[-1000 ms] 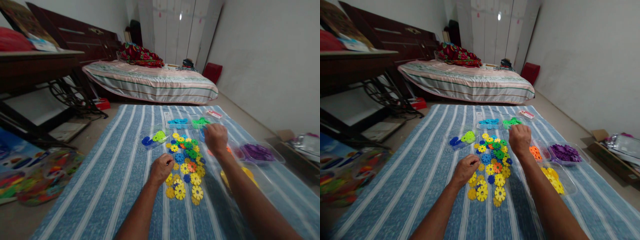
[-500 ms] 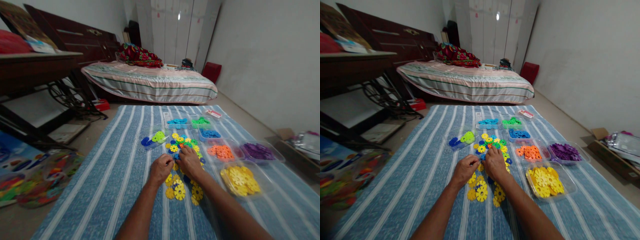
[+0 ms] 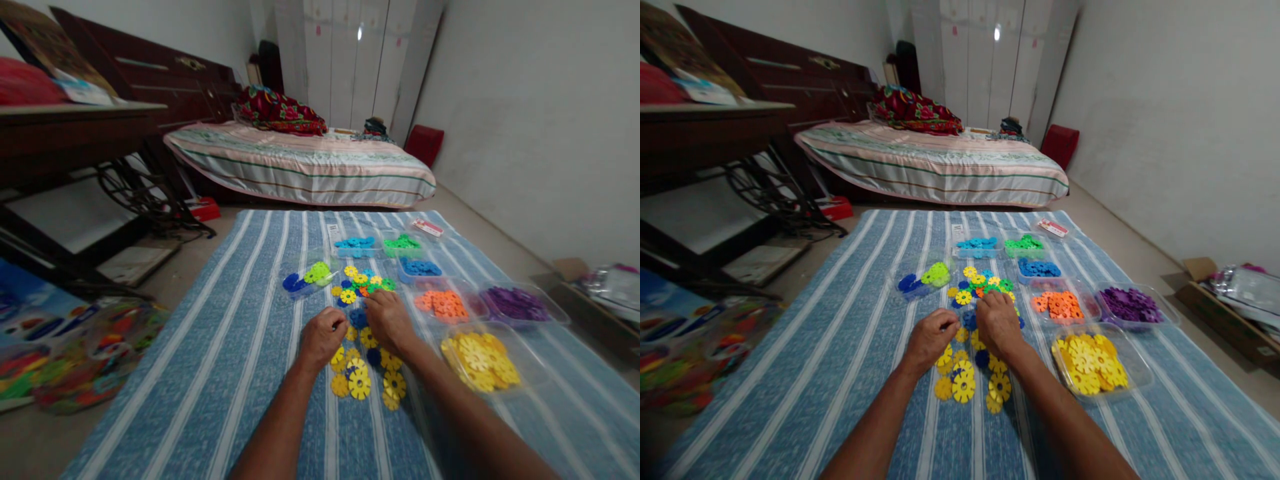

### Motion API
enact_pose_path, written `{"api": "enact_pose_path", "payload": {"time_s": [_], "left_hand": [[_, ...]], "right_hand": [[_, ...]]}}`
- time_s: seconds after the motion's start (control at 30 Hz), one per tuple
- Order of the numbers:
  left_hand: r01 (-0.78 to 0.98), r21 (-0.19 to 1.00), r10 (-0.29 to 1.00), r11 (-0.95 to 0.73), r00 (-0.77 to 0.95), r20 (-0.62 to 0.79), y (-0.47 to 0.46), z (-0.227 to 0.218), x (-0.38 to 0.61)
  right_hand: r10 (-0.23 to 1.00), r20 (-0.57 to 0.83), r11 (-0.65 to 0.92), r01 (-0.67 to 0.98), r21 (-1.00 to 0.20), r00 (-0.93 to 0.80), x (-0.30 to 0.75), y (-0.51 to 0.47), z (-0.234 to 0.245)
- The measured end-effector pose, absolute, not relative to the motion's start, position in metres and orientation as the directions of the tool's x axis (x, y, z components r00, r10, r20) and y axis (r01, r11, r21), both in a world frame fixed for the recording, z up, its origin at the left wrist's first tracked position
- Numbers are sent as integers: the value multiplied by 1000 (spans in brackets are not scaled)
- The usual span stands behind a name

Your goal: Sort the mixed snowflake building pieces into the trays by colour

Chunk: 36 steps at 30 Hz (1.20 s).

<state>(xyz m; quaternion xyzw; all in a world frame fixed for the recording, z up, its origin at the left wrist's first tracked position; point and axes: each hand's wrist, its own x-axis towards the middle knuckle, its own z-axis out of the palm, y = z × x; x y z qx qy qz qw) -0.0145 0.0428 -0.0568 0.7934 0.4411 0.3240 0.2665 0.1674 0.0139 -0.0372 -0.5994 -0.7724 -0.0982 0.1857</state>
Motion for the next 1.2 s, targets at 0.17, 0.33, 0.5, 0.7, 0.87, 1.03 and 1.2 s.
{"api": "enact_pose_path", "payload": {"time_s": [0.17, 0.33, 0.5, 0.7, 0.87, 1.03, 1.2], "left_hand": [[535, 716, 882, -449, 392, 261, 43, -58, -14], [532, 712, 879, -458, 392, 272, 44, -58, -15], [520, 712, 871, -471, 401, 284, 43, -59, -15], [529, 704, 870, -473, 408, 278, 44, -60, -14], [531, 706, 874, -467, 399, 278, 44, -59, -13], [524, 714, 875, -464, 396, 279, 43, -57, -13], [514, 724, 875, -460, 398, 274, 44, -57, -14]], "right_hand": [[782, 621, -53, 998, -29, 59, 216, 35, 3], [844, 536, 44, 998, -44, -13, 214, 28, -4], [910, 369, 225, 973, -53, -191, 169, 9, -41], [922, 326, 220, 975, -4, -207, 152, 8, -52], [904, 344, 262, 965, 28, -255, 152, 8, -52], [822, 490, 324, 946, 18, -291, 156, 12, -56], [762, 564, 350, 935, 54, -317, 166, 20, -47]]}}
